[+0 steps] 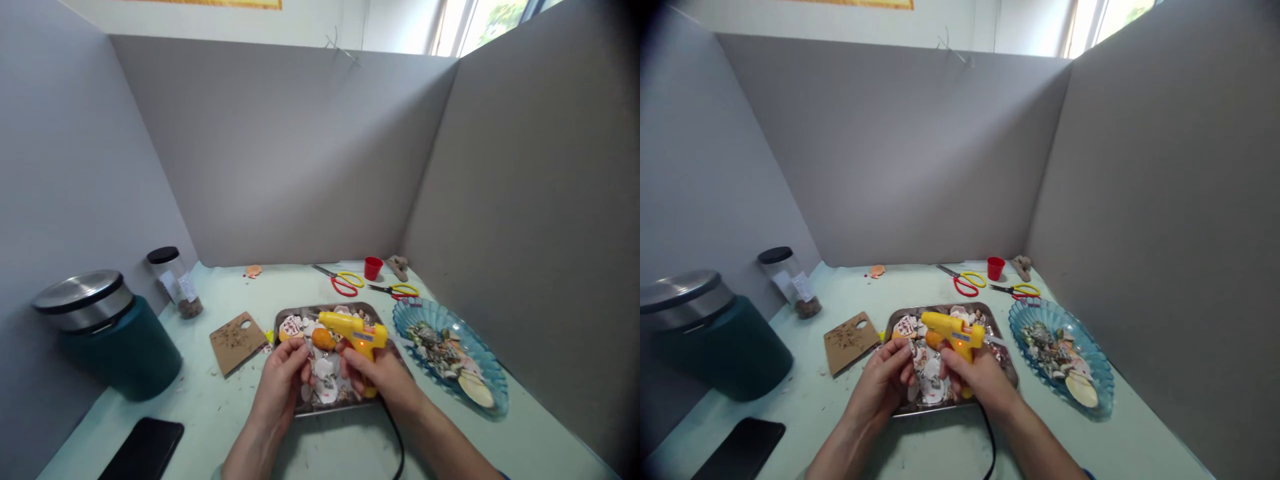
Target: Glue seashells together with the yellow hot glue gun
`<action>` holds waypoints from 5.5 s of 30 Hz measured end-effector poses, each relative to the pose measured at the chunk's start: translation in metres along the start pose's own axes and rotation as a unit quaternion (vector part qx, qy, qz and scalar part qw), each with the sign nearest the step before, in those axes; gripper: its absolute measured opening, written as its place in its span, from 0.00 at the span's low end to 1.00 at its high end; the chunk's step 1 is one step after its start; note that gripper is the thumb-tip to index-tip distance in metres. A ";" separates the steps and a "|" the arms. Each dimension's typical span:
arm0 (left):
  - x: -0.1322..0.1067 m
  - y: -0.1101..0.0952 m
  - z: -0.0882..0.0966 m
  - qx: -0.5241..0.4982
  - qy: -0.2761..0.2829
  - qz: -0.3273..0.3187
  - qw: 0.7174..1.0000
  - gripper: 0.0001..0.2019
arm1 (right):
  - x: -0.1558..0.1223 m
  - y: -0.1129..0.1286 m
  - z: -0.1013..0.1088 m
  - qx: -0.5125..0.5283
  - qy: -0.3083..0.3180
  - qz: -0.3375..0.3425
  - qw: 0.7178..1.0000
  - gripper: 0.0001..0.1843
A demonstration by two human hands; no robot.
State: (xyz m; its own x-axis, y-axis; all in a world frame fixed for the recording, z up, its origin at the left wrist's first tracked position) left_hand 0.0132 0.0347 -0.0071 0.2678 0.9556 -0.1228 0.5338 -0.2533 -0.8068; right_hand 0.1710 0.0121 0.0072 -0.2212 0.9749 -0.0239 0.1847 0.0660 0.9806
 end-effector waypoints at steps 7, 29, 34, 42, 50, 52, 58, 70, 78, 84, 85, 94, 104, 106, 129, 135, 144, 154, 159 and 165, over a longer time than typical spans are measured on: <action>-0.001 -0.007 -0.002 -0.073 -0.003 0.014 0.997 0.15 | -0.005 -0.007 0.013 0.004 0.011 -0.035 0.999 0.21; -0.004 -0.012 -0.001 -0.116 0.015 0.035 0.993 0.17 | -0.005 -0.011 0.013 -0.050 0.062 -0.078 0.994 0.23; -0.004 -0.010 -0.001 -0.108 0.034 0.042 0.993 0.14 | -0.003 -0.015 0.015 -0.031 0.063 -0.069 0.995 0.22; -0.004 -0.008 -0.001 -0.096 0.055 0.049 0.993 0.12 | -0.001 -0.016 0.017 0.011 0.075 -0.051 0.996 0.22; -0.003 -0.009 -0.001 -0.106 0.052 0.041 0.992 0.12 | -0.001 -0.018 0.018 0.006 0.052 -0.046 0.998 0.23; -0.003 -0.009 -0.001 -0.104 0.049 0.043 0.992 0.12 | -0.001 -0.018 0.018 0.004 0.052 -0.049 0.997 0.24; -0.004 -0.008 0.000 -0.098 0.042 0.044 0.993 0.13 | -0.002 -0.015 0.015 -0.012 0.068 -0.063 0.996 0.23; -0.005 -0.010 0.002 -0.123 0.018 0.044 0.991 0.14 | -0.005 -0.012 0.013 -0.045 0.080 -0.096 0.991 0.26; -0.004 -0.009 0.002 -0.111 0.037 0.056 0.992 0.14 | -0.004 -0.011 0.013 -0.029 0.078 -0.089 0.993 0.25; -0.006 -0.009 -0.001 -0.085 0.059 0.063 0.993 0.14 | -0.003 -0.013 0.015 -0.010 0.075 -0.067 0.995 0.23; -0.006 -0.009 -0.001 -0.085 0.060 0.063 0.993 0.14 | -0.003 -0.013 0.015 -0.007 0.074 -0.065 0.995 0.23; -0.005 -0.010 0.001 -0.118 0.033 0.054 0.991 0.13 | -0.005 -0.014 0.016 -0.027 0.081 -0.078 0.993 0.23; -0.004 -0.011 0.002 -0.128 0.026 0.047 0.990 0.14 | -0.005 -0.012 0.014 -0.036 0.082 -0.079 0.993 0.25; -0.005 -0.011 0.002 -0.122 0.028 0.051 0.991 0.14 | -0.004 -0.013 0.014 -0.034 0.080 -0.076 0.993 0.24; -0.005 -0.009 0.004 -0.130 0.035 0.049 0.990 0.15 | -0.005 -0.011 0.014 -0.045 0.080 -0.084 0.992 0.24; -0.004 -0.009 0.003 -0.109 0.050 0.045 0.992 0.14 | -0.005 -0.010 0.013 -0.041 0.077 -0.075 0.993 0.25; -0.005 -0.009 0.003 -0.129 0.047 0.045 0.990 0.14 | -0.006 -0.012 0.015 -0.050 0.087 -0.084 0.991 0.25; -0.004 -0.009 0.003 -0.113 0.049 0.043 0.991 0.14 | -0.005 -0.011 0.013 -0.031 0.075 -0.078 0.994 0.25; -0.003 -0.008 0.006 -0.132 0.048 0.039 0.989 0.13 | -0.005 -0.011 0.014 -0.055 0.088 -0.086 0.991 0.26; -0.003 -0.007 0.003 -0.110 0.055 0.040 0.992 0.13 | -0.005 -0.013 0.014 -0.037 0.073 -0.084 0.993 0.25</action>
State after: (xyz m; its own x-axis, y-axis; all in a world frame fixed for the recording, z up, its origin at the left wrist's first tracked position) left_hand 0.0058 0.0342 -0.0027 0.3959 0.9121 -0.1069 0.6666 -0.3655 -0.6497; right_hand 0.1832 0.0093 -0.0077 -0.3802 0.9099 -0.1662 0.0634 0.2049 0.9767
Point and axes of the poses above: each hand's wrist, its own x-axis towards the middle knuckle, its own z-axis out of the back of the hand, y = z × x, the point moved 3 cm from there along x, towards the middle knuckle, and after that the axes turned 3 degrees about y, right-handed, at the moved point
